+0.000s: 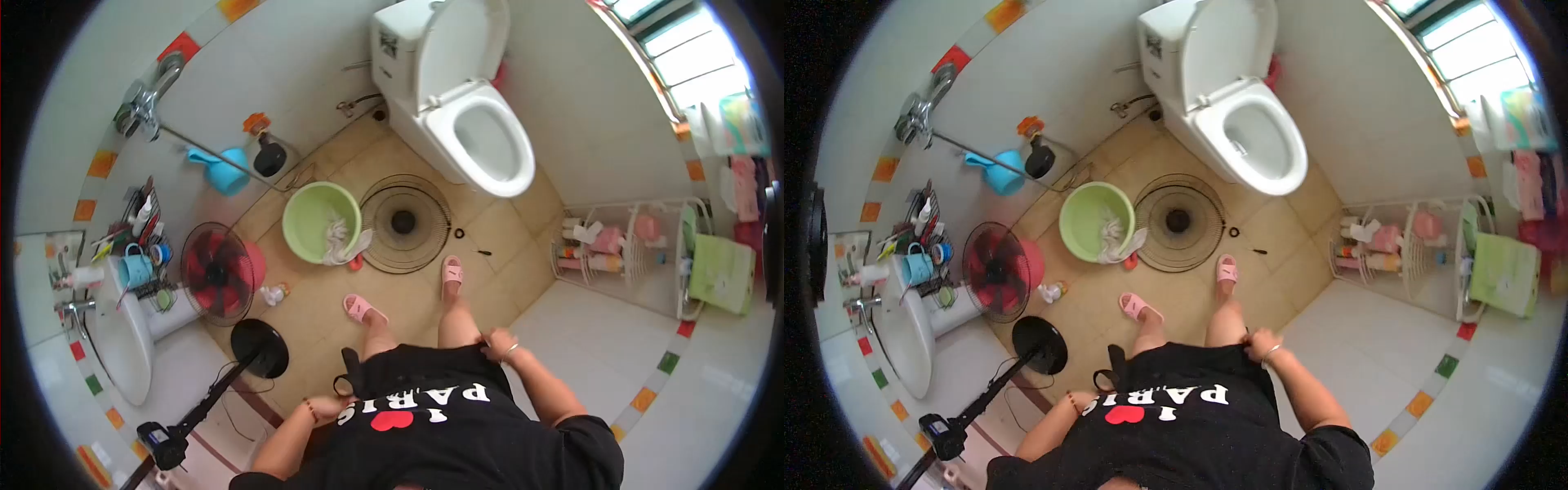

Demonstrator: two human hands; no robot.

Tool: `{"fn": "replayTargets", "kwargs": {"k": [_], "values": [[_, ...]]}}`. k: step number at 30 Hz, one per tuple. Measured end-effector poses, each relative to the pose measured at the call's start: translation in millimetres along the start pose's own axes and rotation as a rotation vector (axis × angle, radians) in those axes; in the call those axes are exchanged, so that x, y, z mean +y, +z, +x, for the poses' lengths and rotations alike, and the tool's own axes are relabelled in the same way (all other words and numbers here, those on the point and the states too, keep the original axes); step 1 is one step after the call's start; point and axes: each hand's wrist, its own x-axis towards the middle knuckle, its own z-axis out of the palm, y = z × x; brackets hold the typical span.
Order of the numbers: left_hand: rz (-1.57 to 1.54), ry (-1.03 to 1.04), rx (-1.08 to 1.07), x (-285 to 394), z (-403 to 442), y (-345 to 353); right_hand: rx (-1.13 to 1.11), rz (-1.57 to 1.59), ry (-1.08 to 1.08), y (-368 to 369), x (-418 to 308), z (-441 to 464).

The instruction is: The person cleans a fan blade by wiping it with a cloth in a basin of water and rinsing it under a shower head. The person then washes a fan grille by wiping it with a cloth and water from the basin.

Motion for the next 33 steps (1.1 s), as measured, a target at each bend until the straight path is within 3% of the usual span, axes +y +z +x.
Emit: {"fn": "replayTargets", "kwargs": {"k": [1,2,5,7,9,10,13,14,15,17,18,21,23,24,25,26,27,28,29,31,33], "values": [[-0.150,-0.074,-0.085,-17.4,-16.5,-1.4,-0.006,0.124,-0.015,30.2,0.2,17.4],[-0.210,-0.074,-0.116,-26.5,-32.0,-0.2,0.046,0.021,-0.039,7.4,-22.4,4.0],[-0.316,-0.049,-0.136,-17.5,-47.1,-6.2,-0.358,-0.055,-0.170,20.2,-4.3,52.6],[-0.317,0.001,-0.118,3.9,-34.5,-16.2,-0.677,0.067,-0.590,-28.7,-24.2,48.4],[-0.259,0.036,-0.118,40.3,-14.2,-29.5,-0.919,0.295,-0.698,-7.9,-21.4,66.1],[-0.205,0.044,-0.125,59.9,-3.5,-34.2,-0.932,0.185,-0.748,-14.6,-31.0,67.7],[0.067,0.007,-0.165,118.2,33.4,-24.2,-1.039,0.624,-0.149,-35.5,-23.5,55.3],[0.244,-0.052,-0.150,149.7,41.5,3.9,-0.978,0.674,-0.139,-35.4,-12.7,59.2],[0.420,-0.113,-0.146,181.3,49.6,32.0,-0.775,0.868,-0.025,-34.1,-2.1,62.3],[0.334,-0.096,-0.360,114.9,118.8,-16.0,-0.348,1.222,0.208,-26.5,21.1,70.6],[0.493,-0.204,-0.404,125.7,132.1,-20.6,-0.130,1.248,0.286,-8.1,38.3,90.1],[0.916,-0.519,-0.515,162.9,170.2,-13.7,0.385,0.683,0.050,8.0,77.3,140.1],[1.132,-0.713,-0.552,190.1,180.4,-7.9,0.337,0.612,0.026,2.9,85.5,185.6],[0.815,-0.705,-0.335,228.6,175.1,-5.2,0.304,0.572,-0.010,-1.1,82.7,214.6],[0.850,-0.769,-0.658,164.4,257.2,-116.7,0.324,0.464,-0.090,-1.9,76.3,242.9],[0.688,-0.362,-0.099,194.2,238.9,-123.8,0.356,0.358,-0.167,-3.7,71.2,271.1],[0.623,0.146,0.318,229.6,218.3,-125.9,0.402,0.250,-0.241,-8.4,63.9,301.0],[0.376,0.300,0.657,264.1,217.6,-131.1,0.325,0.091,-0.231,-14.2,49.0,327.2],[0.257,0.546,0.804,270.0,227.0,-175.0,0.349,-0.035,-0.326,-19.1,33.6,354.2],[0.191,0.670,0.969,296.6,223.4,-236.8,0.396,-0.284,-0.508,-25.8,-0.6,407.7],[0.435,0.834,1.223,299.9,231.2,-305.6,0.373,-0.454,-0.576,-32.8,-34.8,459.0]]}}
